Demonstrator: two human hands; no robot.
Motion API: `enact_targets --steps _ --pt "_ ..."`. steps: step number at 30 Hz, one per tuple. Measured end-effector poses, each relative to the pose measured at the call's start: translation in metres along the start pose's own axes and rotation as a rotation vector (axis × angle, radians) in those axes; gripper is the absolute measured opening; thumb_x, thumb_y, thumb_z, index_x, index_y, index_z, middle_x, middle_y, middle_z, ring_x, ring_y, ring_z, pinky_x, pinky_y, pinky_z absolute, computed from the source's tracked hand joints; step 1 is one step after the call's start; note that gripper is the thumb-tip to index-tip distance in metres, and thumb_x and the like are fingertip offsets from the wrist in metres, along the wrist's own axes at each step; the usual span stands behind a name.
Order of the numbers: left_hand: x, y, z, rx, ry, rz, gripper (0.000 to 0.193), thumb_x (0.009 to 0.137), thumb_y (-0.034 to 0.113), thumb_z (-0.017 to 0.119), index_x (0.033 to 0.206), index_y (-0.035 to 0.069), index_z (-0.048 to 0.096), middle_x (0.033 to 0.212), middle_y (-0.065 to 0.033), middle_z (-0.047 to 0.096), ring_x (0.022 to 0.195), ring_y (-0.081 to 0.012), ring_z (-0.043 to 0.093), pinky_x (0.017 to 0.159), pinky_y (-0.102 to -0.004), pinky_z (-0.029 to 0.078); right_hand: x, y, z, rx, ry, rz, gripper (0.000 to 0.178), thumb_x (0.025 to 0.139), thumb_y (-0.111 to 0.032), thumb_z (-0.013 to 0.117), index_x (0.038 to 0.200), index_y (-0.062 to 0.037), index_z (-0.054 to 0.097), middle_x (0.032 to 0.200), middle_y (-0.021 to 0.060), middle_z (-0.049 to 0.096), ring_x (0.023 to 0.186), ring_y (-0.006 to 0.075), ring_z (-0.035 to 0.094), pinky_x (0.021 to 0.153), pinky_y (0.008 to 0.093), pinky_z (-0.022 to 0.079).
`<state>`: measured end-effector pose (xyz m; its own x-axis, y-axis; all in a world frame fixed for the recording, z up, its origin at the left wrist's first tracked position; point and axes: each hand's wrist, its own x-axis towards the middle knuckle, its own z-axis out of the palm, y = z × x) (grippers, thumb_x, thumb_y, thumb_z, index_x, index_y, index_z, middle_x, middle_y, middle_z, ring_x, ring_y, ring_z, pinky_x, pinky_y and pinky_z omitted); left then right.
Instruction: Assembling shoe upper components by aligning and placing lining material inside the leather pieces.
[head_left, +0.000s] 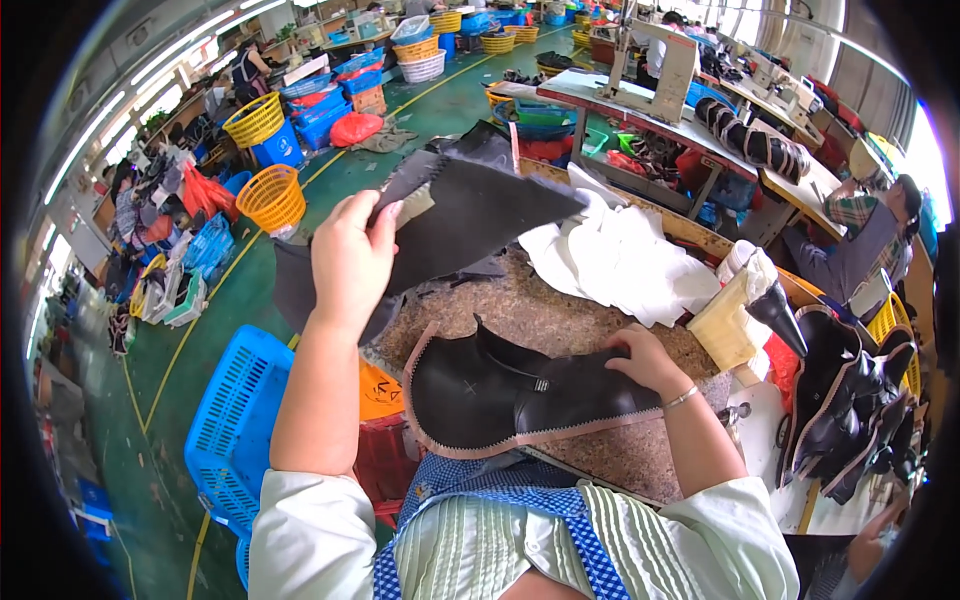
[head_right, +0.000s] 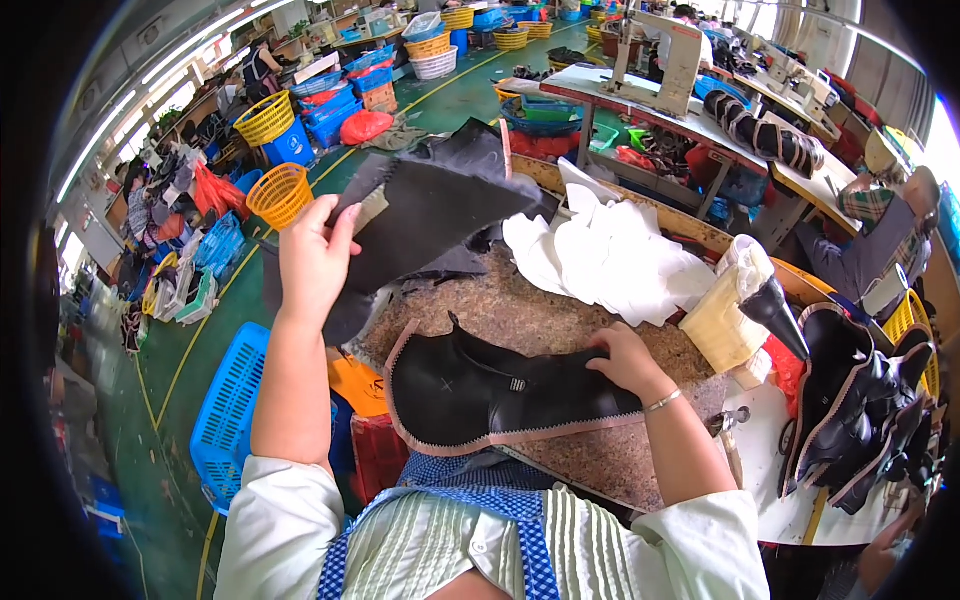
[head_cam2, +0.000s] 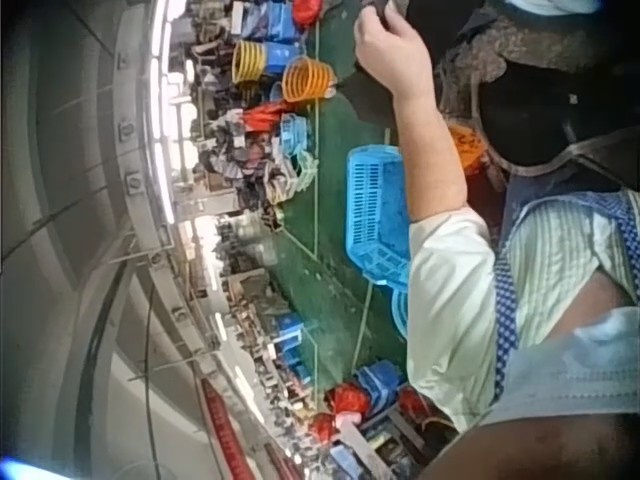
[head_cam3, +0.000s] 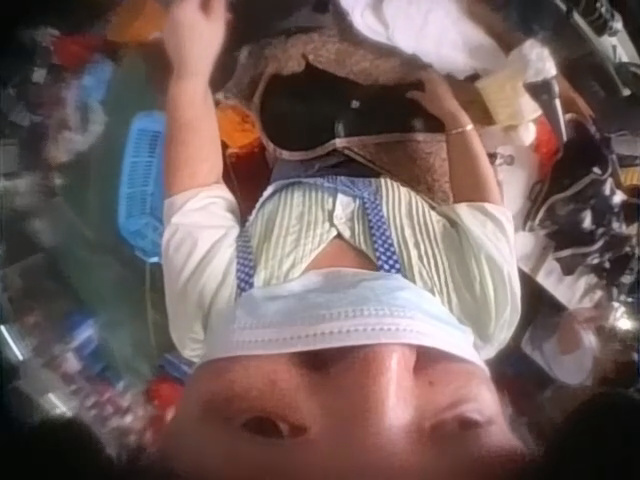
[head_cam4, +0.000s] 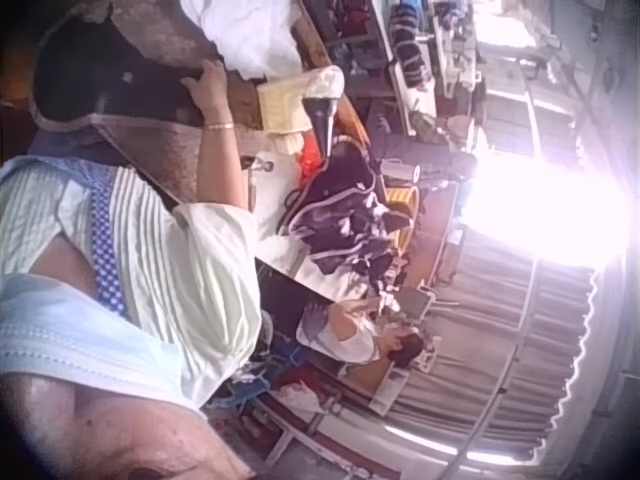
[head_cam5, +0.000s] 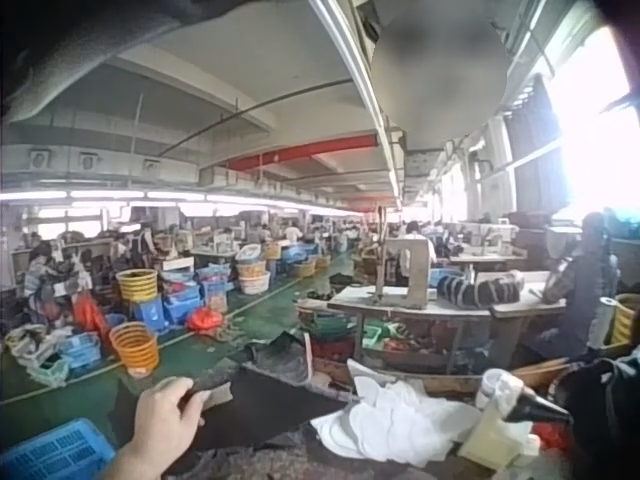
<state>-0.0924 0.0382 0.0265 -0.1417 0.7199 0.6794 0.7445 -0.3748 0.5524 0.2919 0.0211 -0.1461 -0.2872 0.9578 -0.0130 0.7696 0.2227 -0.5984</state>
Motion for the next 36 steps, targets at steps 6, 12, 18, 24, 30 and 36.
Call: enact_targets --steps 6,12,18,24,30,36 --pt "-0.010 0.011 0.024 0.336 0.106 0.328 0.013 0.089 0.019 0.063 0.088 0.007 0.060 0.081 -0.0122 0.061 0.068 -0.0348 0.063 0.057 -0.0443 0.050 -0.035 -0.075 -0.004 0.562 0.111 -0.184 0.017 0.072 0.002 0.075 0.088 0.0003 0.069 0.086 0.0094 0.065 0.079 0.0195 0.063 0.072 0.0304 0.052" --pt "-0.058 0.058 0.055 -0.024 -0.691 0.262 0.017 0.088 0.019 0.062 0.087 0.002 0.058 0.077 -0.0210 0.062 0.073 -0.0433 0.061 0.063 -0.0502 0.048 -0.045 -0.179 -0.015 0.499 0.304 -0.548 0.016 0.075 0.006 0.071 0.089 -0.0003 0.065 0.087 0.0107 0.063 0.082 0.0241 0.063 0.076 0.0309 0.050" --pt "-0.050 0.042 0.022 -0.471 -1.453 0.079 0.015 0.089 0.009 0.059 0.098 -0.002 0.062 0.081 -0.0124 0.064 0.073 -0.0167 0.059 0.072 -0.0318 0.047 -0.067 -0.149 -0.001 0.988 0.310 -0.283 0.017 0.082 0.013 0.065 0.095 0.0025 0.060 0.099 0.0068 0.056 0.092 0.0122 0.056 0.084 0.0233 0.045" --pt "-0.072 0.032 0.010 -0.638 -1.446 0.011 0.016 0.089 0.006 0.059 0.101 -0.004 0.064 0.081 -0.0124 0.065 0.072 -0.0130 0.057 0.071 -0.0286 0.046 -0.065 -0.145 -0.005 1.206 0.086 -0.078 0.014 0.081 0.009 0.069 0.093 0.0025 0.065 0.125 0.0169 0.057 0.104 0.0158 0.061 0.092 0.0277 0.048" --pt "-0.083 0.043 -0.001 -0.535 -1.349 -0.005 0.013 0.088 0.009 0.063 0.095 -0.002 0.067 0.070 -0.0085 0.062 0.064 -0.0083 0.052 0.060 -0.0286 0.043 -0.069 -0.139 -0.017 1.257 -0.213 0.134 0.013 0.080 0.008 0.071 0.089 0.0006 0.065 0.098 0.0103 0.068 0.100 0.0164 0.063 0.090 0.0283 0.049" --pt "-0.093 0.043 0.001 -0.472 -1.234 -0.054 0.013 0.087 0.011 0.066 0.093 -0.001 0.067 0.067 -0.0054 0.059 0.060 -0.0052 0.048 0.055 -0.0268 0.040 -0.059 -0.125 -0.014 1.416 -0.407 0.249 0.014 0.079 0.006 0.073 0.088 -0.0012 0.065 0.093 0.0070 0.068 0.086 0.0130 0.064 0.082 0.0269 0.051"
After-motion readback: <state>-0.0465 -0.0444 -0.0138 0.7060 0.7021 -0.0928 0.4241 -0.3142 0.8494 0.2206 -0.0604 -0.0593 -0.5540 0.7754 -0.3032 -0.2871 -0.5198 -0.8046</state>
